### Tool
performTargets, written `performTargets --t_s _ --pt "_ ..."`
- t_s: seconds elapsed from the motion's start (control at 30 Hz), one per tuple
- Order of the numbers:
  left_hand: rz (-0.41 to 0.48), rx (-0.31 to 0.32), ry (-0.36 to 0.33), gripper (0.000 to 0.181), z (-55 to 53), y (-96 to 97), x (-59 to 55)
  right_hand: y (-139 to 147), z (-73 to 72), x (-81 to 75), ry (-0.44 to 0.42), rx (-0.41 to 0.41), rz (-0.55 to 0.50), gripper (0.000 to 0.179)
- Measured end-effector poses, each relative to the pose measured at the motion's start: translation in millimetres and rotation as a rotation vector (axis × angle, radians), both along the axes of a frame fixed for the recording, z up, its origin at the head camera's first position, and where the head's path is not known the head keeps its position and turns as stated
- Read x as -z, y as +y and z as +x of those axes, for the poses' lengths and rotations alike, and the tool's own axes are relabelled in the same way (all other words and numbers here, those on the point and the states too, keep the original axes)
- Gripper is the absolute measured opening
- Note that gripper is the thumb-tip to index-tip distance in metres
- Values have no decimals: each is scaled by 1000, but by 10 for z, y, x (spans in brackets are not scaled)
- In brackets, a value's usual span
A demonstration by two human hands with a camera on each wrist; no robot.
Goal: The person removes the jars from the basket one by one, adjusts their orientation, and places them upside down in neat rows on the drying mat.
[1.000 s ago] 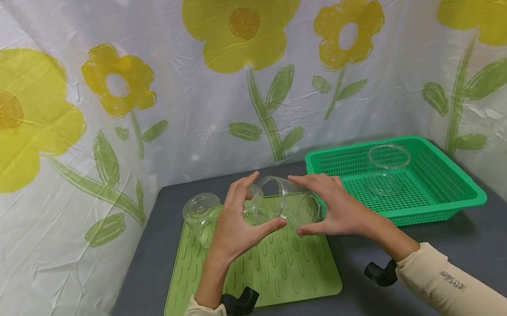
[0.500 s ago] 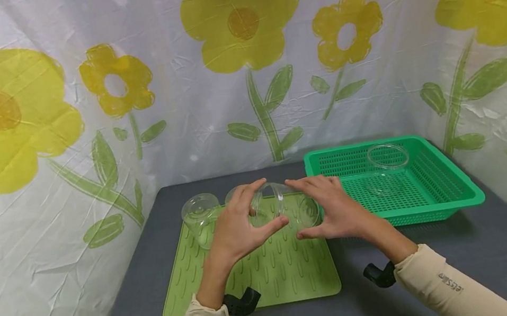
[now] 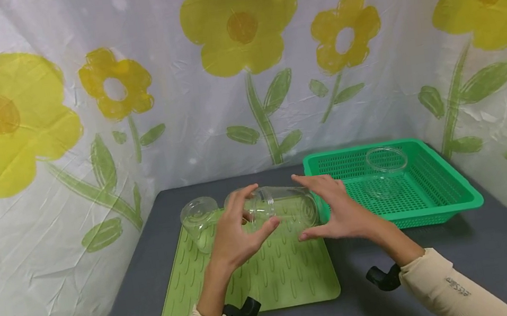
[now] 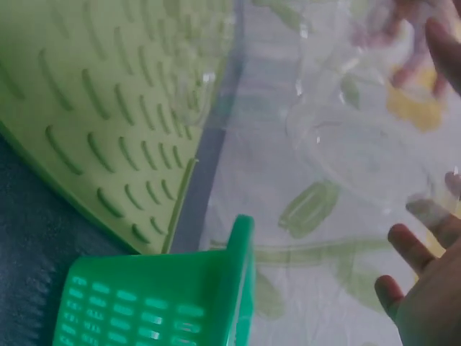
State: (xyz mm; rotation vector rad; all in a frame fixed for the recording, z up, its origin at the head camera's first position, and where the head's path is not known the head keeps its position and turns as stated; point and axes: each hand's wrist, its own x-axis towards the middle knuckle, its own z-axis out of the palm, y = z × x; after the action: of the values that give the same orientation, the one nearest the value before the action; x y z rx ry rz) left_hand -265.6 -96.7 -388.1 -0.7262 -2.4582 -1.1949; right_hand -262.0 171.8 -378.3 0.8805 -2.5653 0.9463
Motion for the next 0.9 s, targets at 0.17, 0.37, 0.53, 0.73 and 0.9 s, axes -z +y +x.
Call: performTargets --t_s 0.17,0.37,0.53,0.73,0.9 --pt "113 10 19 70 0 -21 79 151 -15 4 -120 0 -188 104" --pt "268 54 51 71 -6 -17 135 184 -43 40 -212 -85 -290 103" --pt "331 94 52 74 12 2 167 131 -37 53 -239 -136 -364 104" --pt "346 111 42 77 18 10 191 82 -31 37 -238 -140 -370 100" --pt "341 124 14 75 11 4 176 82 -48 28 -226 -141 -381 96"
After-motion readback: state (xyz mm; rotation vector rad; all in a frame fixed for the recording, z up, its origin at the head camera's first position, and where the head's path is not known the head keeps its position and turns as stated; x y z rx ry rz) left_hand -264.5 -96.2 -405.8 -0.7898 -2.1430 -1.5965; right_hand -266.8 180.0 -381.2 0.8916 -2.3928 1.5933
